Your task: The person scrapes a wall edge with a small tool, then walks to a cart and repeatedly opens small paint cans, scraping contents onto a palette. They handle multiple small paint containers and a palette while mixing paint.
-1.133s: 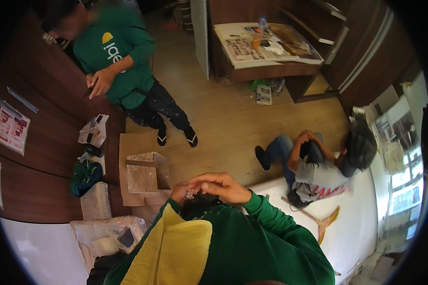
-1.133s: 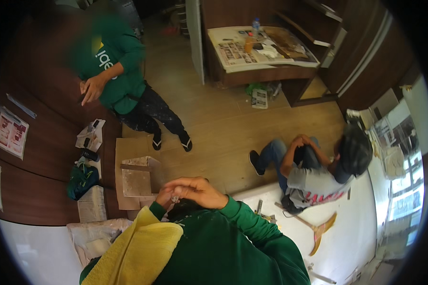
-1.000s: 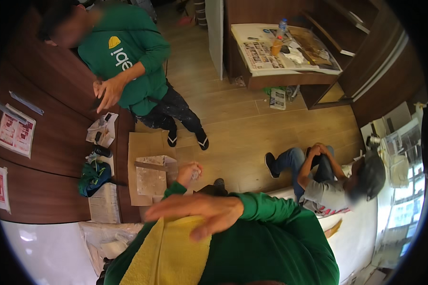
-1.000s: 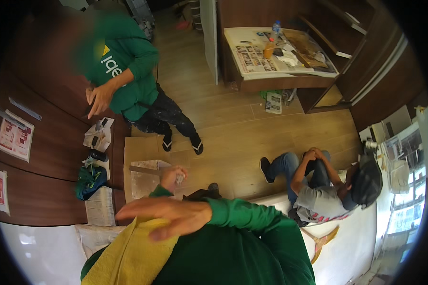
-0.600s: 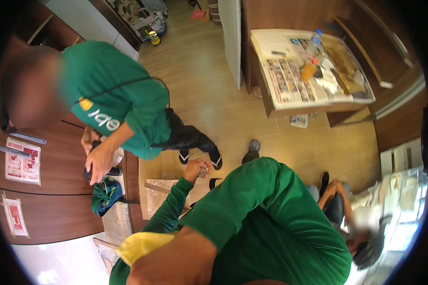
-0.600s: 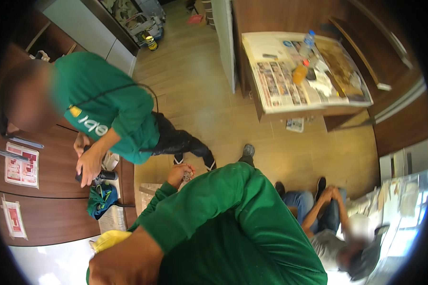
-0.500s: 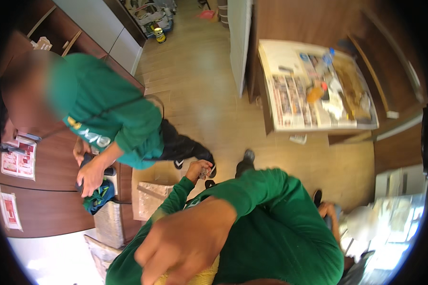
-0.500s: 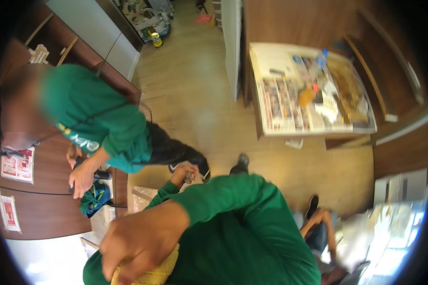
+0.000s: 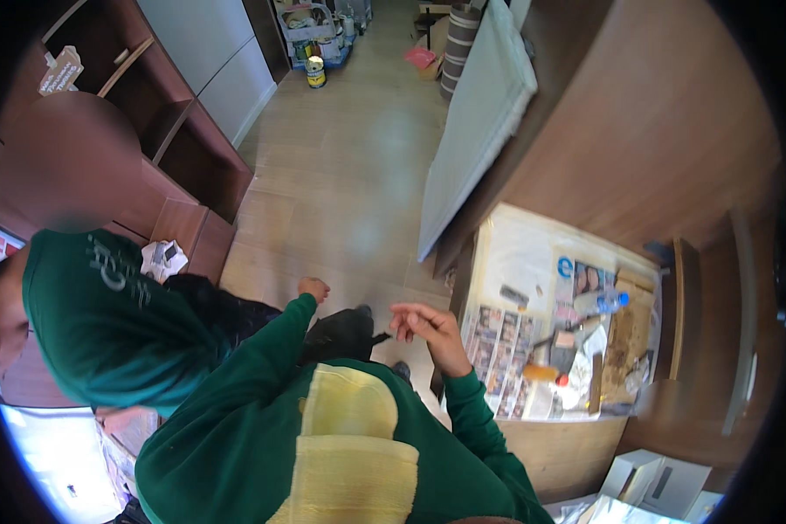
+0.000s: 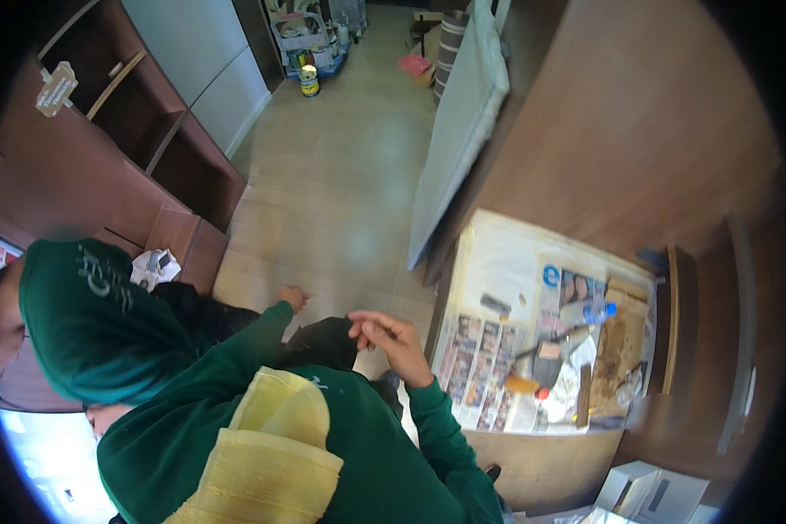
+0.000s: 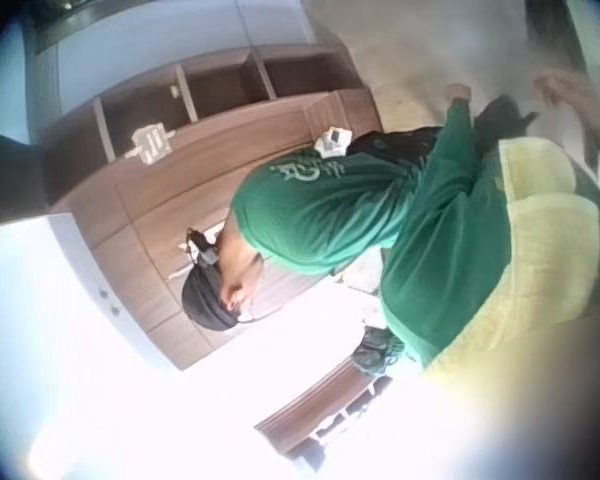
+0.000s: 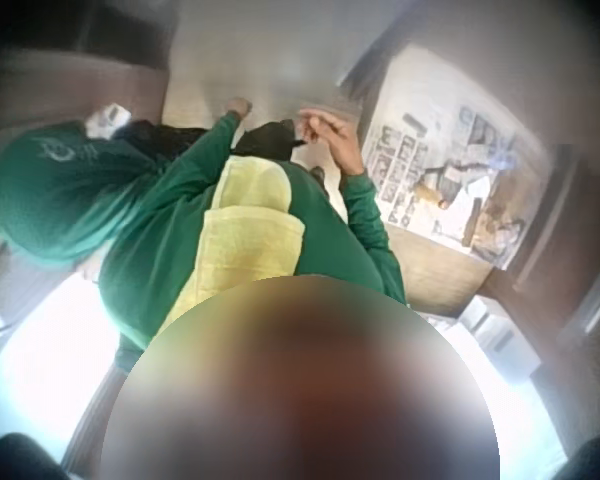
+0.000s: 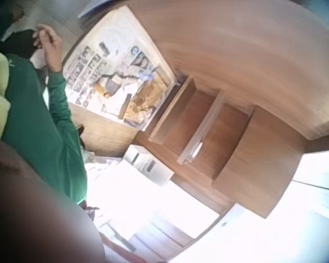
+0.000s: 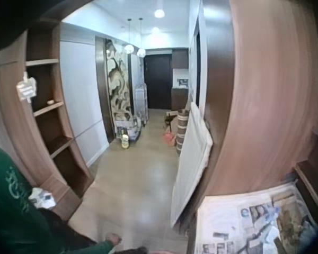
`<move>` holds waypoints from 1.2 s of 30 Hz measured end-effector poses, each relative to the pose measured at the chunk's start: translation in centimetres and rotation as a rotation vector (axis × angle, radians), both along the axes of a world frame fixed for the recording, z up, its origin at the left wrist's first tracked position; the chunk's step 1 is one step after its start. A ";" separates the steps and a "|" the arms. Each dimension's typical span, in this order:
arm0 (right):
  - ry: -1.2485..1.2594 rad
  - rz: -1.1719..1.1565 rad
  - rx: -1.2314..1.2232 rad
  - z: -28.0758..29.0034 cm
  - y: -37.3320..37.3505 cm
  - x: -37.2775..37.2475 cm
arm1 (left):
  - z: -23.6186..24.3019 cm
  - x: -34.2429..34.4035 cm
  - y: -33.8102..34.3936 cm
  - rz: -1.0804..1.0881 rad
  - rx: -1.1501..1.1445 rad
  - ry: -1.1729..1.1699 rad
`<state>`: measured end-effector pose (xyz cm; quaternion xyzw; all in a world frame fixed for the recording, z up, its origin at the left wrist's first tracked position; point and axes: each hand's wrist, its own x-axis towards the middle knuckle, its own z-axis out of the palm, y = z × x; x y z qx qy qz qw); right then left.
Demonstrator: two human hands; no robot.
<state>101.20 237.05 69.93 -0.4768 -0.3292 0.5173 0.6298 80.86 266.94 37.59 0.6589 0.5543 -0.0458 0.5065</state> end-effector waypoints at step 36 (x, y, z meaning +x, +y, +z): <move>-0.747 0.512 0.336 -6.6 106.5 53.6 | 19.7 51.3 76.8 0.786 -0.595 -0.956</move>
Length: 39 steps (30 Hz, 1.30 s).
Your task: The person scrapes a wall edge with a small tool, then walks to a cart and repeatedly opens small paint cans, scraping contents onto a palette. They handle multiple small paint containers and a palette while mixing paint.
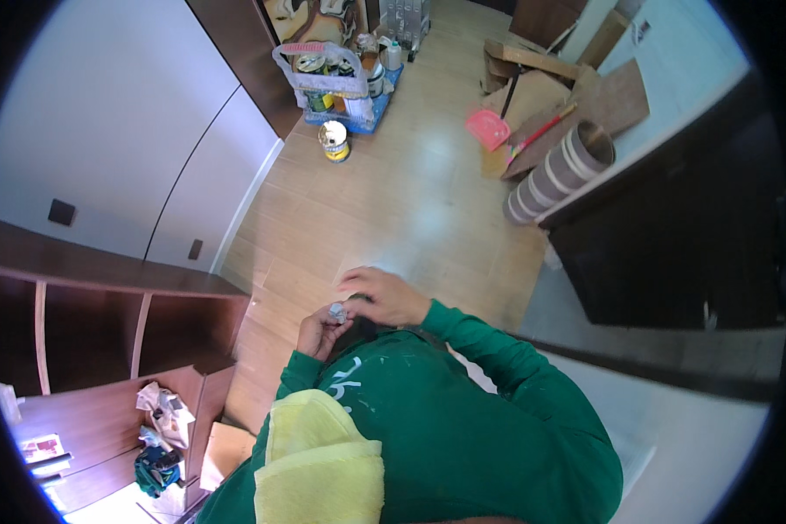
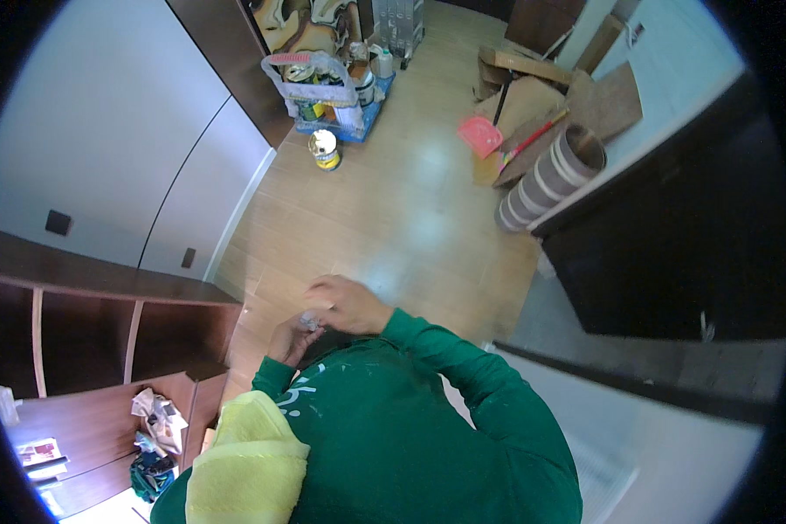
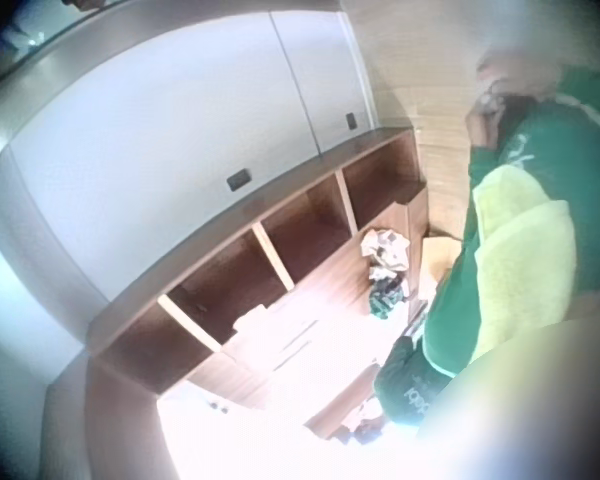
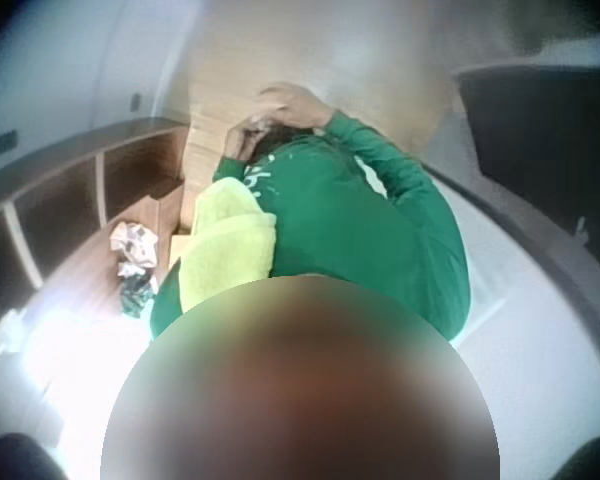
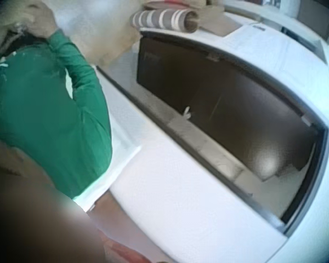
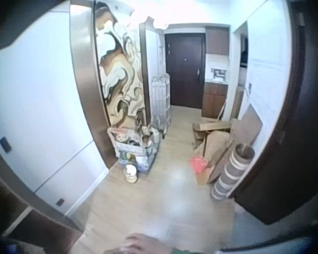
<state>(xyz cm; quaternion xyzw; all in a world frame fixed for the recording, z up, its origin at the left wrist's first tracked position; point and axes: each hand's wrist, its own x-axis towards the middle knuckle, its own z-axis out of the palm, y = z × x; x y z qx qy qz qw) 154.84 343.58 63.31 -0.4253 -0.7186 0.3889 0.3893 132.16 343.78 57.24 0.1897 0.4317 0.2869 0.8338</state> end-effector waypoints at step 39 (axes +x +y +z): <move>-0.033 -0.433 -0.786 -23.8 102.1 70.5 | -8.5 57.3 98.7 0.541 0.029 0.427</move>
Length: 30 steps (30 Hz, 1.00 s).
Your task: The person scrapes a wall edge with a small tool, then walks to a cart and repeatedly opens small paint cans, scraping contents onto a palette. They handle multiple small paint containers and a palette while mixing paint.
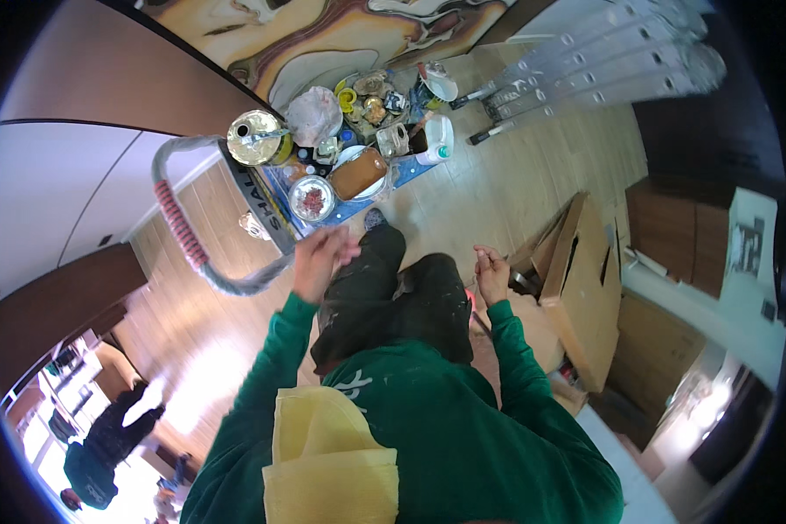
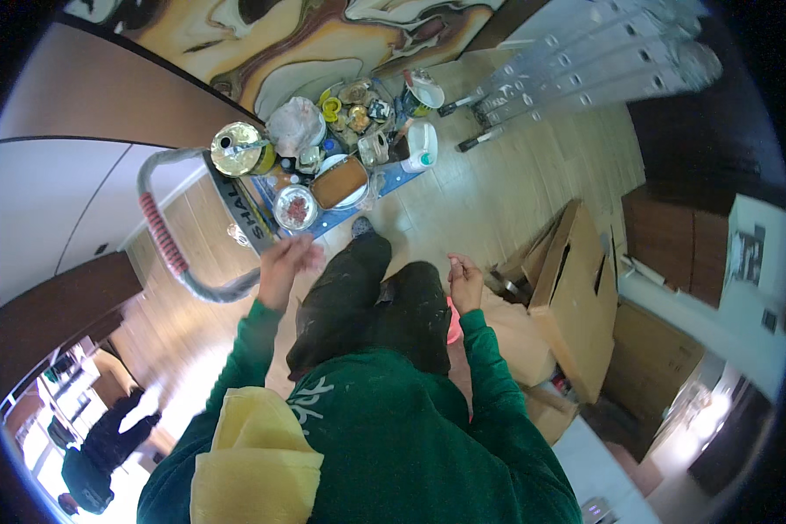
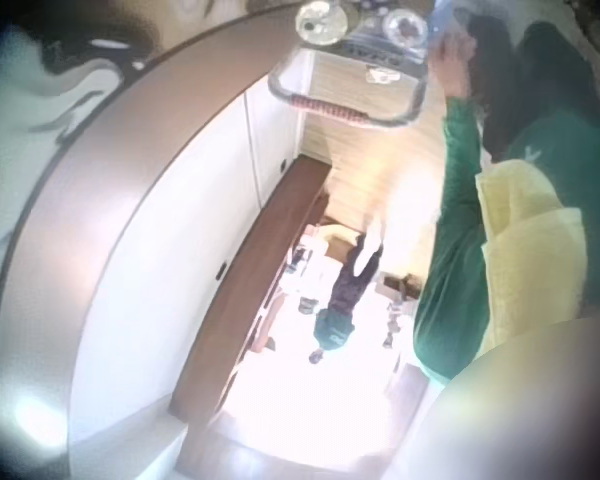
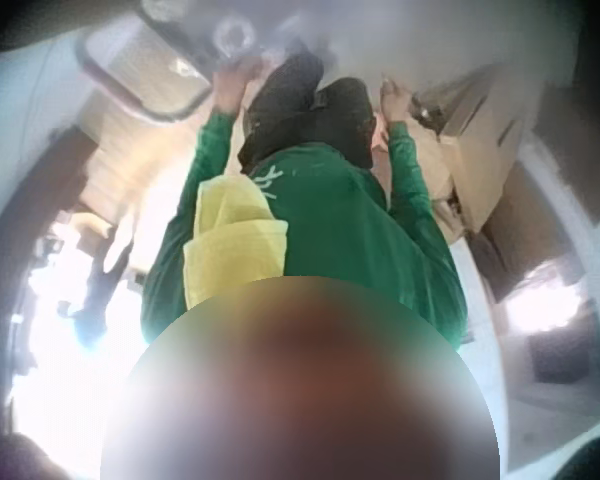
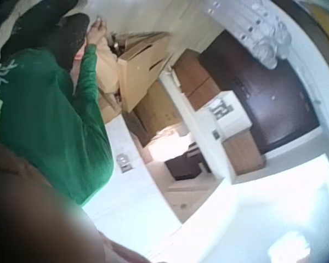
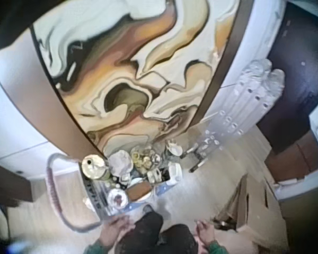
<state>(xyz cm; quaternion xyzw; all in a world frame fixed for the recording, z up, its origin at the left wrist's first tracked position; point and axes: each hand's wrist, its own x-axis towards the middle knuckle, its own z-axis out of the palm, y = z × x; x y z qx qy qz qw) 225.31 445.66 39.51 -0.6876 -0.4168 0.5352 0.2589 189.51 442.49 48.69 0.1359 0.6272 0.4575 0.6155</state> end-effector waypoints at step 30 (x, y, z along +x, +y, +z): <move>-0.505 0.713 0.021 -22.4 22.6 6.5 | -50.8 -3.5 43.1 0.401 -0.376 0.228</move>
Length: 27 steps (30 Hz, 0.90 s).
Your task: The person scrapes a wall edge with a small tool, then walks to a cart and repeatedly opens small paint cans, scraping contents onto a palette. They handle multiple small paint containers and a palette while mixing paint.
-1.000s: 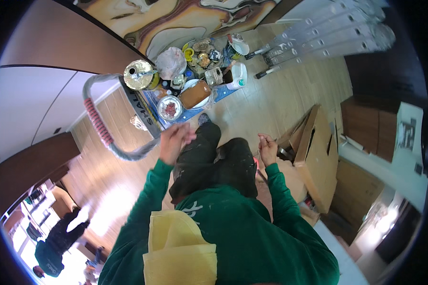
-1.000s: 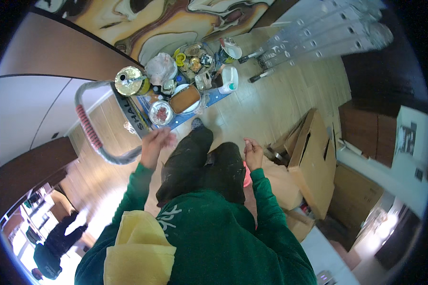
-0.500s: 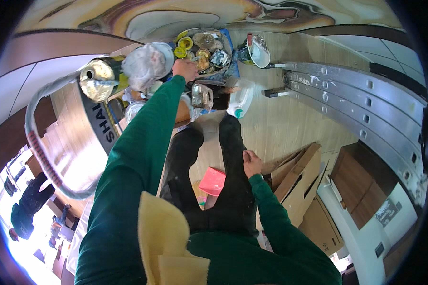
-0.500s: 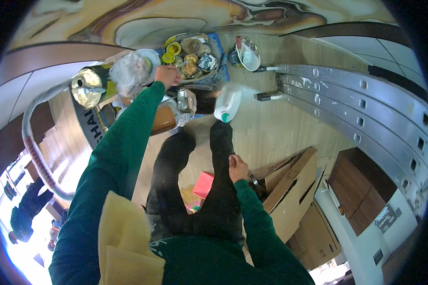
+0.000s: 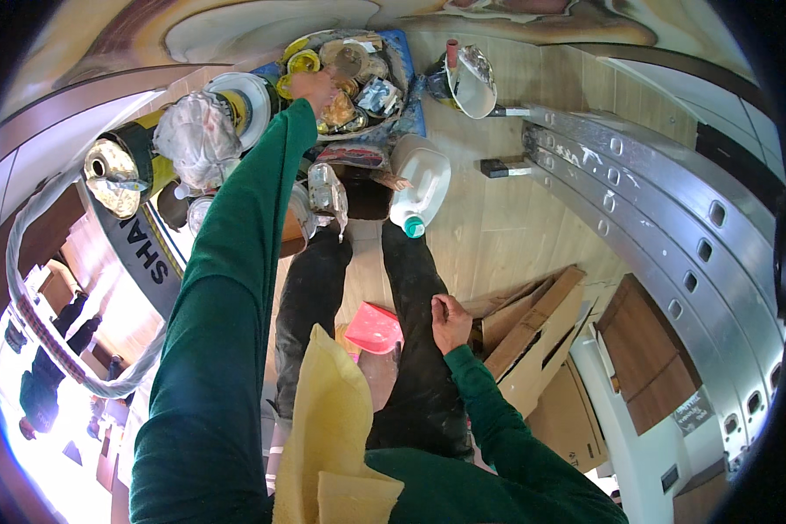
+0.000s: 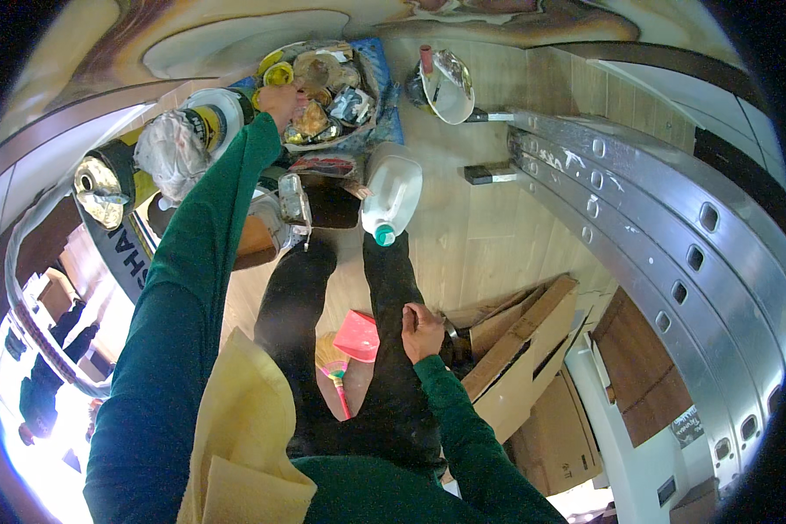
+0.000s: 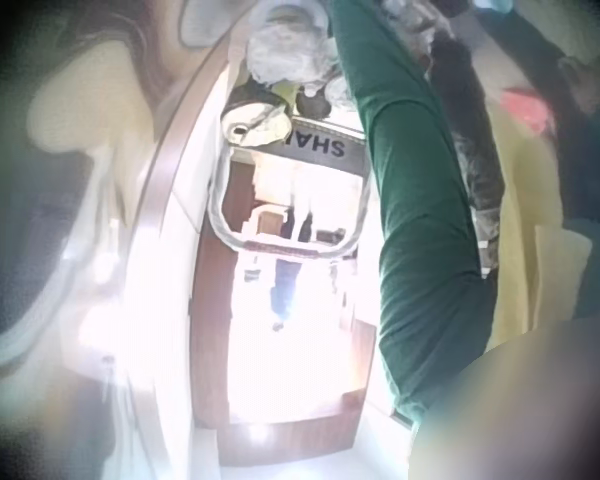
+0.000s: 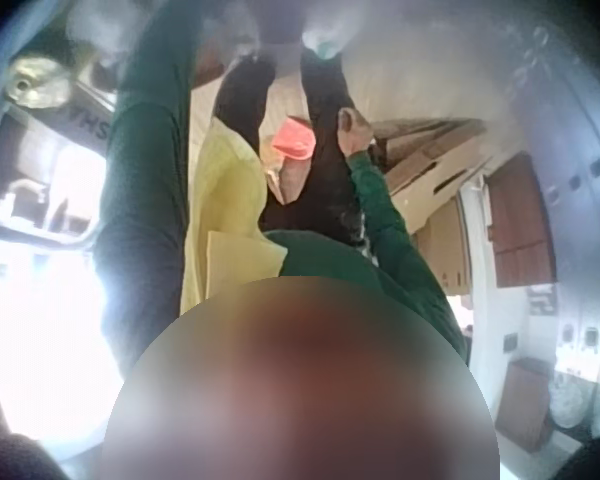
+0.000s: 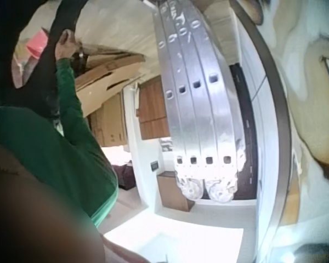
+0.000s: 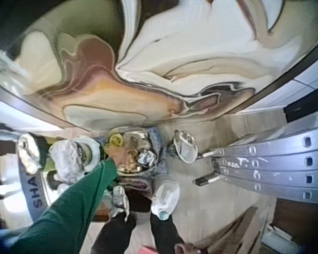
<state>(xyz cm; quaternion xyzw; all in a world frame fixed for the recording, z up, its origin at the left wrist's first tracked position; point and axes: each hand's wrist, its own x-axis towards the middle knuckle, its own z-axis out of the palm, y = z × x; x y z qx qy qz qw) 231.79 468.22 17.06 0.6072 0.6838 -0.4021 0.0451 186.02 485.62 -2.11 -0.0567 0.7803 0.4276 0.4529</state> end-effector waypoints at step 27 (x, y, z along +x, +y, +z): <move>0.262 -0.466 -0.190 -1.3 5.1 0.2 | 5.5 -0.5 -2.3 0.247 0.054 0.103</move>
